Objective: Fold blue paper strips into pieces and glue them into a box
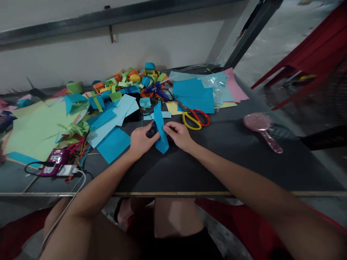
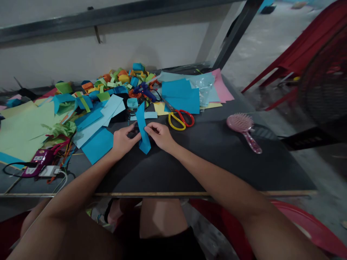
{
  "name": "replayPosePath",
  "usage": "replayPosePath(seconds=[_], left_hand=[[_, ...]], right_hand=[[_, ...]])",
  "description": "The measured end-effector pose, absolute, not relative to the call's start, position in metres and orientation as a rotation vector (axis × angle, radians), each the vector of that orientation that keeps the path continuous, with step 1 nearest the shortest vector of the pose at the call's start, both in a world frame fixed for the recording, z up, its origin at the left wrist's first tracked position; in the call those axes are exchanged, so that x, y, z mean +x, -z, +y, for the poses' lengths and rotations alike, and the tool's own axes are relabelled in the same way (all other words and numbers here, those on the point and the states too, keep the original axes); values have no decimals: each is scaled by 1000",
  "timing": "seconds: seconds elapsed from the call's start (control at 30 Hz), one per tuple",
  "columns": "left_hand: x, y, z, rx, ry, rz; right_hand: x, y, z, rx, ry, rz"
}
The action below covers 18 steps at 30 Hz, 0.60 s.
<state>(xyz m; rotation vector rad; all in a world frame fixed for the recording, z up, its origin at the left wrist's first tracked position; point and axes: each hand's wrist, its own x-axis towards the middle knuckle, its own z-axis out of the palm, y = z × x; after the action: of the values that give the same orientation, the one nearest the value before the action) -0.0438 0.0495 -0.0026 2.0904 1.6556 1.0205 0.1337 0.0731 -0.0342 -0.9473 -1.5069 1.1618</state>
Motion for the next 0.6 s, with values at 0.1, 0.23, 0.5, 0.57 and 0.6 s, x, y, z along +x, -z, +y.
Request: replayPosePath(seconds=[0.1, 0.23, 0.5, 0.57, 0.6], left_hand=[[-43, 2, 49, 2056, -991, 1615], [-45, 6, 52, 1904, -1104, 1541], [-43, 1, 47, 1918, -1043, 1494], [-41, -1, 47, 2006, -922, 1514], [-40, -1, 47, 2037, -875, 1515]], right_hand=[[134, 33, 73, -961, -1157, -1512], [135, 31, 75, -971, -1247, -1475], [142, 29, 80, -1019, -1229, -1568], [143, 28, 81, -998, -1197, -1618], [143, 28, 81, -994, -1188, -1627]])
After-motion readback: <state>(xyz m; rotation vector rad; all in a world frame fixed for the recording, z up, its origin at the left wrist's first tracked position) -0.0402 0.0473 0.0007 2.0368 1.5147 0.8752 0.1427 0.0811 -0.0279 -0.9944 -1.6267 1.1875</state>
